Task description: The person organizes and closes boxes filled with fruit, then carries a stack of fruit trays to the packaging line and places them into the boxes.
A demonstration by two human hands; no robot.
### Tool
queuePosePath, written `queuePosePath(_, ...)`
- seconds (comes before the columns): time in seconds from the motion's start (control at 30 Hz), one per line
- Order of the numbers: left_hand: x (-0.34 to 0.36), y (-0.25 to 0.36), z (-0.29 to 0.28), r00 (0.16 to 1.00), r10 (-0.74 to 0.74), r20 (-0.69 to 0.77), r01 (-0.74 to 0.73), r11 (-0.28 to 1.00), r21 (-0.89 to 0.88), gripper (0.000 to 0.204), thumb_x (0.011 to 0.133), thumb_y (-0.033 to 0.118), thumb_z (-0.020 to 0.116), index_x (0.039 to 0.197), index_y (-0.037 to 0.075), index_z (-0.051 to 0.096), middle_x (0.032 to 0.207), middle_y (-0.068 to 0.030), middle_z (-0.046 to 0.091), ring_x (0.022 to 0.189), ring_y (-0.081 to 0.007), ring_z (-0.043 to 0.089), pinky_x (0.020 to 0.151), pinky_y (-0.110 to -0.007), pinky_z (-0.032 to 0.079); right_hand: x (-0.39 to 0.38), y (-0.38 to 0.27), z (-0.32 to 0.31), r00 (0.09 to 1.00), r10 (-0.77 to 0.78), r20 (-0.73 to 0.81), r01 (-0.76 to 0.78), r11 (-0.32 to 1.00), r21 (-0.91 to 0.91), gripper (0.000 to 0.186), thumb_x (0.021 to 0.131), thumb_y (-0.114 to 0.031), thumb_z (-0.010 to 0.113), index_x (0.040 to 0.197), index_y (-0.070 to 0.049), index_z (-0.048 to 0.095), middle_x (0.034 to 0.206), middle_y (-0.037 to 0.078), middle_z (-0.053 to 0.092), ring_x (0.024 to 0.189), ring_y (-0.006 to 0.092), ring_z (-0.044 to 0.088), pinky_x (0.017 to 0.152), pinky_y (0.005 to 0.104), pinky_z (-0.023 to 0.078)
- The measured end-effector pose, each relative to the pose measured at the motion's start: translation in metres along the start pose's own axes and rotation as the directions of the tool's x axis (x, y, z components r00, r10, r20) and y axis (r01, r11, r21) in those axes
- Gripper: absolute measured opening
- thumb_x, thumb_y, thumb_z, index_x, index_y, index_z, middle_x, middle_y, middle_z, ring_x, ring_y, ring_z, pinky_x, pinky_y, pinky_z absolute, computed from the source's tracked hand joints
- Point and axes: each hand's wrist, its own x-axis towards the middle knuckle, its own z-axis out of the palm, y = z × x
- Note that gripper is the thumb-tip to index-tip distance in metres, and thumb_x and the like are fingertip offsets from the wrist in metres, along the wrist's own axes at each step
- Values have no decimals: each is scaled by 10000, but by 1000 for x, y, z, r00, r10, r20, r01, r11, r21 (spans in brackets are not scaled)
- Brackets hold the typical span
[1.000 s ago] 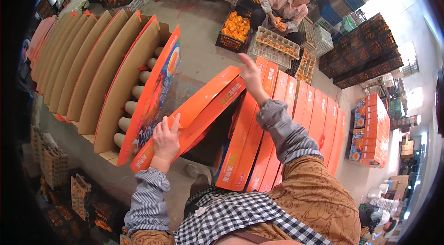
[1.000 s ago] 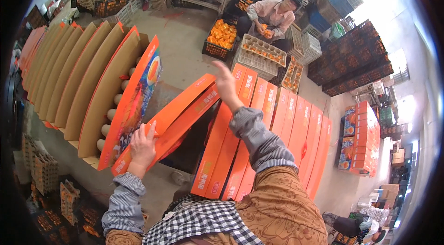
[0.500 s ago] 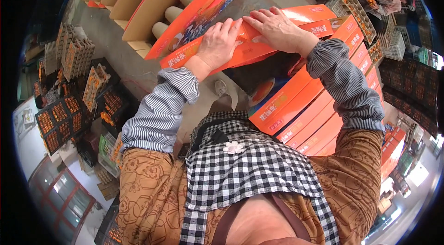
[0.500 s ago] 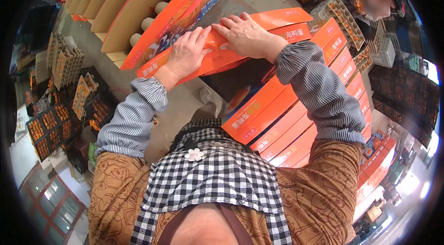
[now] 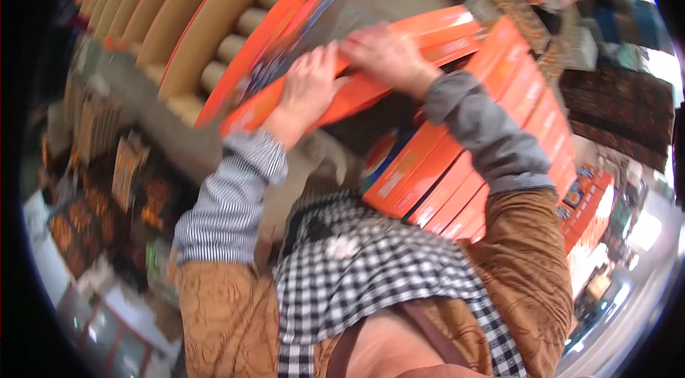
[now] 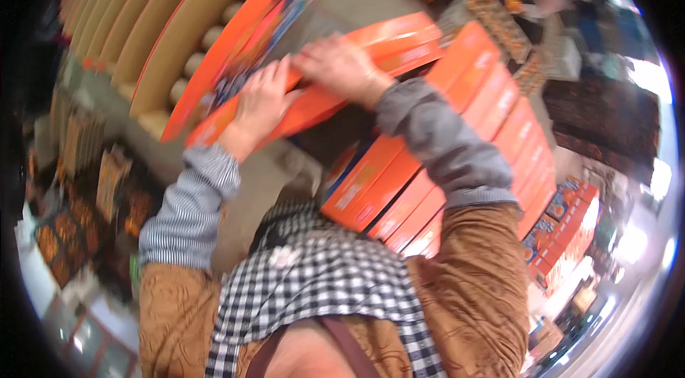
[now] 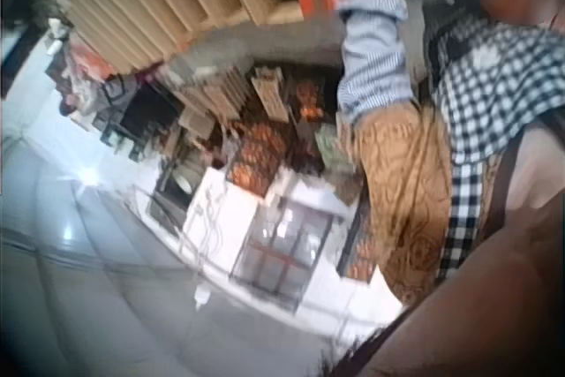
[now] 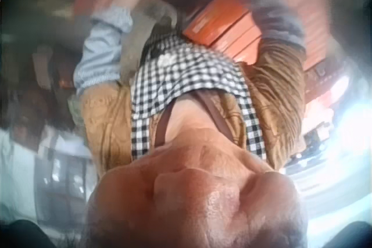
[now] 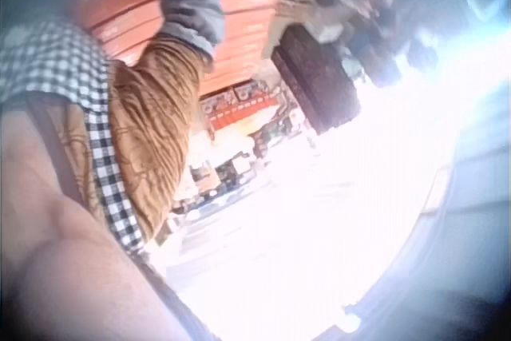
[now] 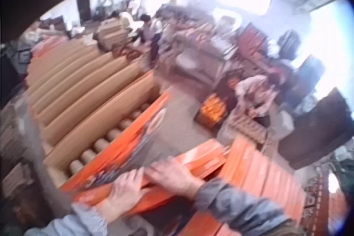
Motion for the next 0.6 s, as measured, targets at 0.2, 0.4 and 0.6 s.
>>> queuePosePath(0.2,1,-3,21,995,12,-100,-1,994,110,603,921,117,623,1497,-19,508,1209,-189,628,1025,-356,651,925,-442,546,6,12,-14,992,-82,100,67,988,143,348,937,-194,570,1255,-56,607,1214,102,661,1140,249,631,1021,424,457)
queuePosePath(0.4,6,8,18,999,14,-41,-7,984,179,688,930,238,729,1555,83,488,1174,-147,603,996,-317,631,894,-410,547,-24,68,-55,899,-41,435,-33,986,161,594,1009,-312,632,1545,-120,460,1435,109,577,1380,295,512,1088,467,403)
queuePosePath(0.6,3,6,14,999,-26,40,19,985,174,696,950,229,710,1584,98,454,1222,-153,605,1036,-327,640,904,-428,552,-22,74,-47,886,-70,458,30,995,95,527,1014,-284,587,1520,-176,487,1226,71,623,1152,271,620,987,444,441)
